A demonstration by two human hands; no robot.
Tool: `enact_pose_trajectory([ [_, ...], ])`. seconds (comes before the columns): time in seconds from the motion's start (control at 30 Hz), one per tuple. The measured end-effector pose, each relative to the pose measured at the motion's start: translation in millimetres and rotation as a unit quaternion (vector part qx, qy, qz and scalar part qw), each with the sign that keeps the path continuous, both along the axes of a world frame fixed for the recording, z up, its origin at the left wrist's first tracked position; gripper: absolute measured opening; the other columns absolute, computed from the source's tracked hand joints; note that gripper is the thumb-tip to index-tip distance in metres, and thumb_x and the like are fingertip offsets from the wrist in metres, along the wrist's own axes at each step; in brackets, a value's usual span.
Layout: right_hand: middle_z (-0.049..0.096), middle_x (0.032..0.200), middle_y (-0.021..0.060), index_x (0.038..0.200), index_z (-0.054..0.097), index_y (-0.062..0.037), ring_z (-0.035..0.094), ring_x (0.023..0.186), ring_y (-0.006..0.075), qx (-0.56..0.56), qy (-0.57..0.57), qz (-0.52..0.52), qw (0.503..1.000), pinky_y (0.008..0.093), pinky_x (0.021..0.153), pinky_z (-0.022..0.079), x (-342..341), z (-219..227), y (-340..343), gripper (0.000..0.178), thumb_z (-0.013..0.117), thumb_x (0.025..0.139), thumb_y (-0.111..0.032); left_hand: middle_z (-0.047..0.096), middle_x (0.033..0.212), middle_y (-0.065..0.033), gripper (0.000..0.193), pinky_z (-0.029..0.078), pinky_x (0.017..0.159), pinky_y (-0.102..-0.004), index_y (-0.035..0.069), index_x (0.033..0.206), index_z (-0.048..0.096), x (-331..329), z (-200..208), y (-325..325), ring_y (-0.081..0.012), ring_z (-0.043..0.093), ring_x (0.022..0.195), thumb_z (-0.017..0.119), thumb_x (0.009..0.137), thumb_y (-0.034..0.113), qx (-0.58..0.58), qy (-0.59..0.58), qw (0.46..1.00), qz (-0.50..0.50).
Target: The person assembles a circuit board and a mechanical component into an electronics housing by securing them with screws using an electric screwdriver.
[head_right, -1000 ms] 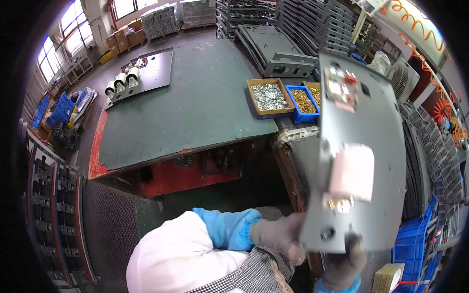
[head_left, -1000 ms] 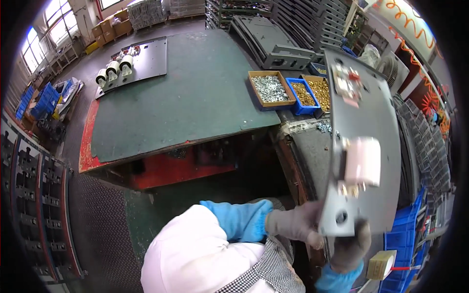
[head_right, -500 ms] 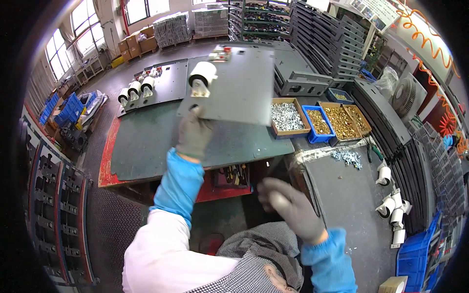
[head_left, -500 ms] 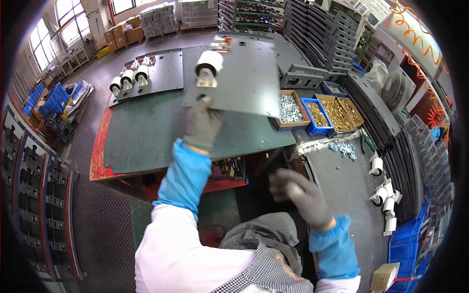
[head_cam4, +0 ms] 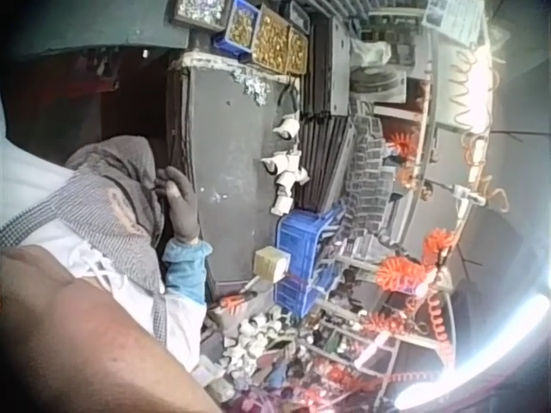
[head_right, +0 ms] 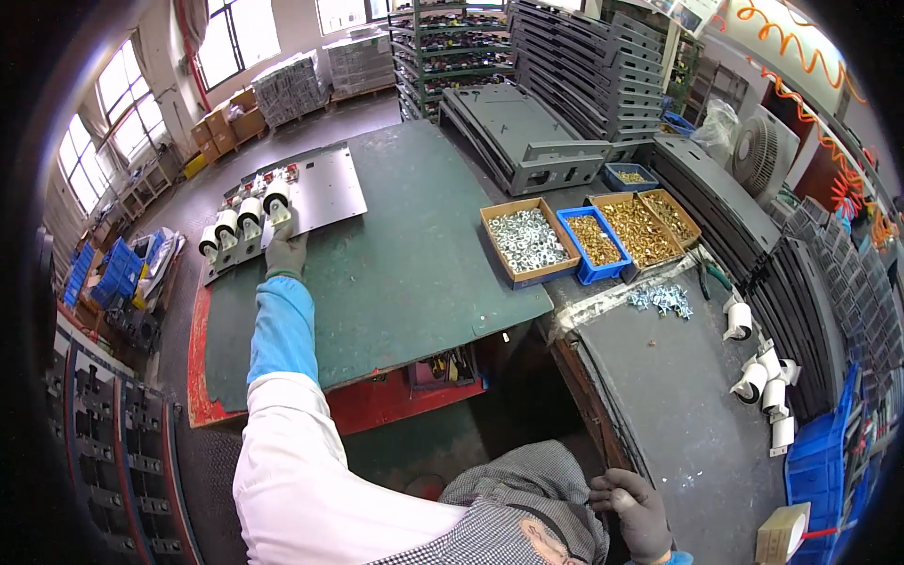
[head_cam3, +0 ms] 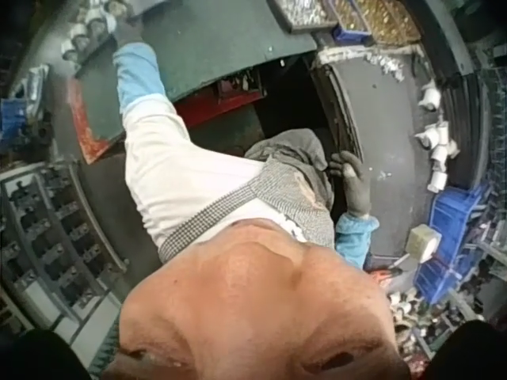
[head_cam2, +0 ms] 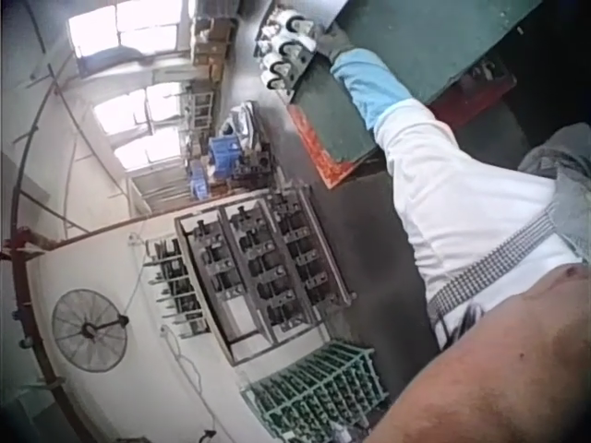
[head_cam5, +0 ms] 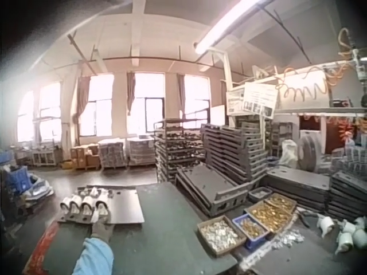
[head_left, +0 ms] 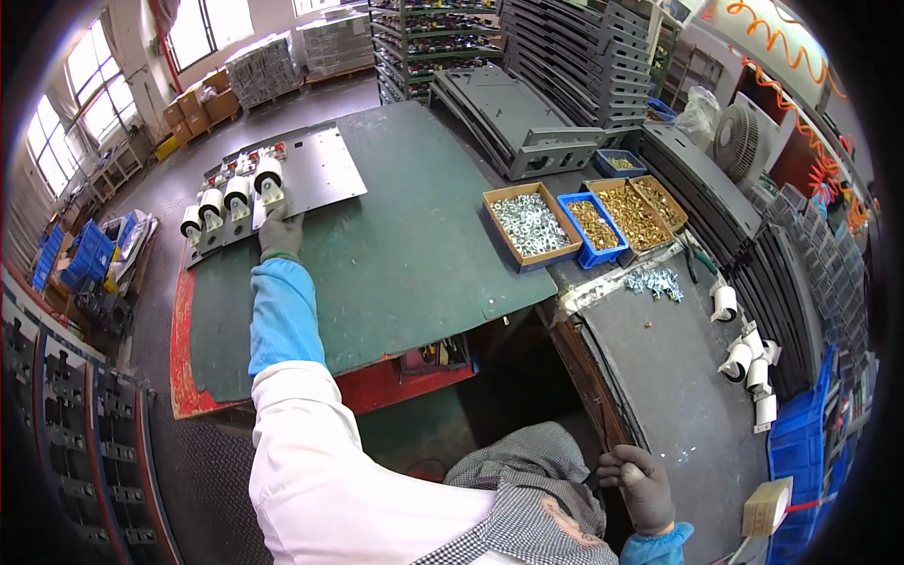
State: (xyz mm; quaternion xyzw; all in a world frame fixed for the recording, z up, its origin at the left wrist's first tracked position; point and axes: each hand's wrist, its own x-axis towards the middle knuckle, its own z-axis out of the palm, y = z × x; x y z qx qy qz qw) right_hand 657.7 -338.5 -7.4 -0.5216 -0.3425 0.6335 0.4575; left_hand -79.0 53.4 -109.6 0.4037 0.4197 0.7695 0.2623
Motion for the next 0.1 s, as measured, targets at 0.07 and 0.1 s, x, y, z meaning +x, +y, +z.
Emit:
enact_pose_trajectory([
  [0.07,0.065,0.12,0.0225,0.133,0.052,0.0078,0.066,0.105,0.0289,-0.015,-0.021,-0.004,1.0,0.0405,0.091,0.055,-2.2,1.1,2.6,0.045,0.06,0.094,-0.012,0.053,0.146,-0.0142,0.048,0.041,0.113,-0.0503,0.007,0.146,0.046,20.6,-7.5,18.6,-0.0308,0.052,0.133,0.054,0.099,0.01,-0.285,0.443,0.837,0.148],
  [0.1,0.065,0.122,0.0231,0.135,0.05,0.0091,0.066,0.107,0.0286,-0.03,-0.033,0.013,0.999,0.0396,0.094,0.054,-3.3,2.0,6.5,0.045,0.059,0.095,-0.009,0.053,0.146,-0.0142,0.048,0.041,0.113,-0.0503,0.007,0.146,0.046,44.9,-9.7,40.6,-0.0308,0.052,0.133,0.054,0.099,0.01,-0.277,0.447,0.841,0.126],
])
